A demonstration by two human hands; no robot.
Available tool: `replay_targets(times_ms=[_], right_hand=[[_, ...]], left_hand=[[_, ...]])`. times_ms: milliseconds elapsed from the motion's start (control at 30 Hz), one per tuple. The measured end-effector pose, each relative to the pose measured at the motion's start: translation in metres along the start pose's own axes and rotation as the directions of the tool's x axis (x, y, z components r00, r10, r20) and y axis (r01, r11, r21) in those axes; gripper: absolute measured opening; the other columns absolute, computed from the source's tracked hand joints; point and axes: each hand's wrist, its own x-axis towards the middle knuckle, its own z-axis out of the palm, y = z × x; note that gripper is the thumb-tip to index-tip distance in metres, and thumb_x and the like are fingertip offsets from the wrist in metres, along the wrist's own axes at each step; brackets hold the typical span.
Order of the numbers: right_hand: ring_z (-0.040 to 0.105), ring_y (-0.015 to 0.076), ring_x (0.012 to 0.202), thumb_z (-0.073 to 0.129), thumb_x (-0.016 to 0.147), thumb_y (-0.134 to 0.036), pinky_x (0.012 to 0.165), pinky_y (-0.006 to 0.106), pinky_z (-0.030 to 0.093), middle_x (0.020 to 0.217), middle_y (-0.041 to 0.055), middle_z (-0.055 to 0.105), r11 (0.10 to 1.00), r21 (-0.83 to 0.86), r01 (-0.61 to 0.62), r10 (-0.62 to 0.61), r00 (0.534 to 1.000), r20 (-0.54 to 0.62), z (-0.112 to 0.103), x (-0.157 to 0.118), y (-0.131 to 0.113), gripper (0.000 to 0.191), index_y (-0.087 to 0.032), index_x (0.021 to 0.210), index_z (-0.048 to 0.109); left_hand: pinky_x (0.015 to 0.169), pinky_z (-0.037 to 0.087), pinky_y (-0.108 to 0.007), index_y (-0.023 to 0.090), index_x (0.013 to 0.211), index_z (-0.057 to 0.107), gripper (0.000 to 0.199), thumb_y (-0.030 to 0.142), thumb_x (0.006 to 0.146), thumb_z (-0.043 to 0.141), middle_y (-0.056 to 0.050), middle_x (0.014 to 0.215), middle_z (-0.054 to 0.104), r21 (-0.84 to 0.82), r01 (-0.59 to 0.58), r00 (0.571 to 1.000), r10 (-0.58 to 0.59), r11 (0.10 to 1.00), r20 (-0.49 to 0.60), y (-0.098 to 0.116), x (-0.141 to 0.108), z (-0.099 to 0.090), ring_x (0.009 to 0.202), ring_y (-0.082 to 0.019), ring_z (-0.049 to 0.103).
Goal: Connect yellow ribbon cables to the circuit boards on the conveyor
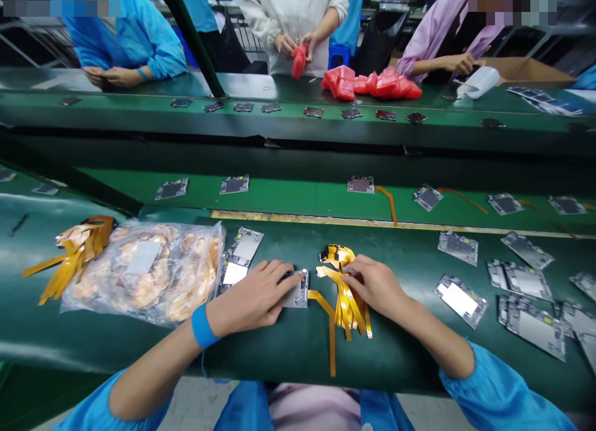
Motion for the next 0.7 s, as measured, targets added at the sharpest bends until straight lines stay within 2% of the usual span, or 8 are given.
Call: replay_targets(times_ms=[133, 267, 333, 400, 433, 567, 633, 700], right_hand=[[0.067, 0.0194, 0.095, 0.053, 0.103, -0.032, 0.075, 0.027, 0.042, 0.109, 0.0056, 0.070, 0.993, -0.116, -0.003, 0.013, 0.996, 0.092, 0.006, 0.010, -0.020, 0.023, -0.024, 0.107, 0.073], [0.069, 0.0213, 0.090, 0.053, 0.103, -0.035, 0.071, 0.028, 0.043, 0.113, 0.0100, 0.070, 0.966, -0.256, -0.033, 0.070, 0.988, 0.137, 0.009, 0.018, -0.034, 0.025, -0.020, 0.111, 0.071], [0.069, 0.0220, 0.092, 0.054, 0.102, -0.035, 0.072, 0.028, 0.044, 0.116, 0.0108, 0.070, 0.960, -0.277, -0.037, 0.077, 0.988, 0.136, 0.010, 0.020, -0.038, 0.025, -0.020, 0.113, 0.070], [0.069, 0.0221, 0.093, 0.055, 0.102, -0.033, 0.072, 0.028, 0.044, 0.116, 0.0099, 0.070, 0.961, -0.275, -0.039, 0.078, 0.988, 0.132, 0.011, 0.020, -0.040, 0.022, -0.021, 0.113, 0.070], [0.069, 0.0220, 0.093, 0.056, 0.101, -0.032, 0.071, 0.028, 0.043, 0.115, 0.0093, 0.071, 0.962, -0.268, -0.043, 0.080, 0.989, 0.128, 0.012, 0.021, -0.040, 0.020, -0.021, 0.110, 0.070], [0.069, 0.0209, 0.092, 0.061, 0.098, -0.030, 0.069, 0.027, 0.038, 0.106, 0.0052, 0.073, 0.983, -0.175, -0.061, 0.077, 0.993, 0.086, 0.015, 0.020, -0.036, 0.013, -0.022, 0.097, 0.071], [0.068, 0.0196, 0.090, 0.063, 0.097, -0.030, 0.067, 0.027, 0.034, 0.101, 0.0030, 0.074, 0.991, -0.112, -0.071, 0.079, 0.995, 0.068, 0.013, 0.019, -0.032, 0.011, -0.023, 0.092, 0.070], [0.067, 0.0185, 0.087, 0.064, 0.096, -0.031, 0.064, 0.026, 0.031, 0.098, 0.0017, 0.074, 0.994, -0.073, -0.079, 0.084, 0.995, 0.061, 0.009, 0.017, -0.029, 0.013, -0.023, 0.088, 0.071]], left_hand=[[0.098, 0.047, -0.041, 0.018, 0.147, 0.040, 0.064, 0.016, 0.085, 0.057, -0.014, 0.132, 0.056, -0.051, -0.004, 0.994, -0.001, 0.999, -0.108, -0.029, 0.011, -0.029, 0.117, -0.028, 0.054], [0.103, 0.047, -0.042, 0.015, 0.144, 0.043, 0.064, 0.023, 0.084, 0.062, -0.014, 0.133, 0.058, -0.064, 0.080, 0.975, -0.092, 0.995, -0.204, -0.075, 0.045, -0.055, 0.121, -0.028, 0.054], [0.109, 0.045, -0.045, 0.014, 0.147, 0.041, 0.066, 0.028, 0.086, 0.065, -0.016, 0.140, 0.055, -0.041, 0.174, 0.934, -0.179, 0.984, -0.308, -0.100, 0.066, -0.063, 0.127, -0.030, 0.052], [0.113, 0.040, -0.052, 0.014, 0.150, 0.040, 0.068, 0.032, 0.089, 0.064, -0.017, 0.146, 0.052, -0.015, 0.327, 0.866, -0.306, 0.945, -0.395, -0.123, 0.081, -0.064, 0.134, -0.033, 0.048], [0.113, 0.041, -0.054, 0.014, 0.150, 0.040, 0.067, 0.033, 0.090, 0.063, -0.018, 0.149, 0.050, -0.012, 0.399, 0.836, -0.369, 0.917, -0.406, -0.134, 0.086, -0.063, 0.137, -0.035, 0.046], [0.110, 0.045, -0.049, 0.015, 0.148, 0.048, 0.058, 0.033, 0.094, 0.056, -0.018, 0.151, 0.052, 0.015, 0.623, 0.752, -0.594, 0.782, -0.287, -0.175, 0.082, -0.047, 0.141, -0.035, 0.046], [0.111, 0.046, -0.047, 0.017, 0.149, 0.049, 0.058, 0.029, 0.092, 0.054, -0.015, 0.151, 0.053, 0.050, 0.678, 0.727, -0.657, 0.734, -0.200, -0.194, 0.072, -0.037, 0.141, -0.034, 0.047], [0.113, 0.045, -0.047, 0.019, 0.153, 0.045, 0.065, 0.027, 0.090, 0.056, -0.015, 0.156, 0.048, 0.085, 0.712, 0.702, -0.704, 0.697, -0.107, -0.213, 0.064, -0.027, 0.145, -0.034, 0.043]])
